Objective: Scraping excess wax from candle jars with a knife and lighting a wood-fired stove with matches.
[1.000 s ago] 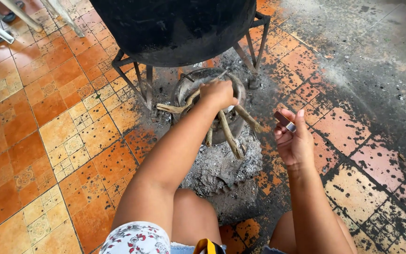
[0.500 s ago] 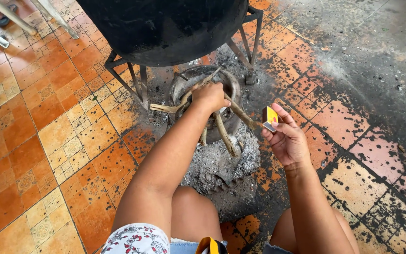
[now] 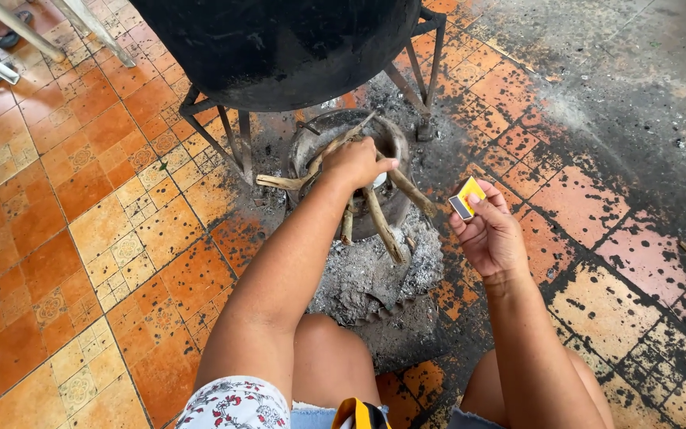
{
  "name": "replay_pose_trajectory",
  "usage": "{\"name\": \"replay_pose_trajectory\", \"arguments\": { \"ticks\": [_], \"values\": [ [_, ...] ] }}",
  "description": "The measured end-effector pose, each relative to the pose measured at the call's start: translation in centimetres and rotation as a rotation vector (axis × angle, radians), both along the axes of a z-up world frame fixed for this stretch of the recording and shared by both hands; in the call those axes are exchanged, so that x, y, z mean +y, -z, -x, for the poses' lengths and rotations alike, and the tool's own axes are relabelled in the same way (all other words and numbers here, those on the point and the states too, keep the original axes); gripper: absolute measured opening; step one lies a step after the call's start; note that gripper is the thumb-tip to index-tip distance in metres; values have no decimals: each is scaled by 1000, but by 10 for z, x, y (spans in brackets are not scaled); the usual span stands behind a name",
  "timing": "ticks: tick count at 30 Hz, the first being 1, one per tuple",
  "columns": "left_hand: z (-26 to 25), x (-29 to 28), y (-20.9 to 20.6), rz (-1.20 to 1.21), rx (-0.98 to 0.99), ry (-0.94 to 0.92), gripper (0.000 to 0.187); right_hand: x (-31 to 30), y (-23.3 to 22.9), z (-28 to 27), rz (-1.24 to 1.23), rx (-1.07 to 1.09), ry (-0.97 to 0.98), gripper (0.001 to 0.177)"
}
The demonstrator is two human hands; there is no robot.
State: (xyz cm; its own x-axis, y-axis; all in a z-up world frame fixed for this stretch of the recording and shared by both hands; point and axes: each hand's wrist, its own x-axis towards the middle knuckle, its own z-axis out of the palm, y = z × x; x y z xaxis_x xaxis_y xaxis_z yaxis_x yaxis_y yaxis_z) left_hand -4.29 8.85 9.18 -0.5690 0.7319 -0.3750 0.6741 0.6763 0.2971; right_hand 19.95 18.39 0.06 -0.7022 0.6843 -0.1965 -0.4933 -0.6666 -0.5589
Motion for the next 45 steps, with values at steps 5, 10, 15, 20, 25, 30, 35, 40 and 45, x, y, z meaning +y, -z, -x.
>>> {"name": "replay_pose_trajectory", "arguments": {
  "ticks": [5, 10, 15, 20, 25, 30, 35, 40, 45],
  "values": [
    [2, -6, -17, -166, 52, -66, 66, -12, -22, -1, -24, -5, -2, 16],
    [-63, -37, -25, -842, -23, 97, 23, -21, -30, -1, -174, 1, 148, 18],
    [-138, -66, -34, -863, -252, 243, 11, -27, -16, 11, -446, 13, 334, 25],
    [-151, -65, -19, -902, -76, 198, 14, -25, 0, 16, -671, -92, 532, 26],
    [-153, -60, -22, -787, 91, 237, 15, -20, 6, 14, -759, -150, 547, 30],
    [-160, -52, -3, -787, 437, 248, 13, -26, -19, 11, -543, -117, 389, 23],
    [-148, -50, 1, -829, 168, 214, 11, -32, -42, 5, -595, -141, 311, 24],
    [-150, -58, -7, -767, 288, 258, 11, -25, -9, 7, -848, -253, 406, 26],
    [-143, -57, -4, -797, 317, 292, 8, -31, -14, 11, -873, -240, 422, 27]
  ]
}}
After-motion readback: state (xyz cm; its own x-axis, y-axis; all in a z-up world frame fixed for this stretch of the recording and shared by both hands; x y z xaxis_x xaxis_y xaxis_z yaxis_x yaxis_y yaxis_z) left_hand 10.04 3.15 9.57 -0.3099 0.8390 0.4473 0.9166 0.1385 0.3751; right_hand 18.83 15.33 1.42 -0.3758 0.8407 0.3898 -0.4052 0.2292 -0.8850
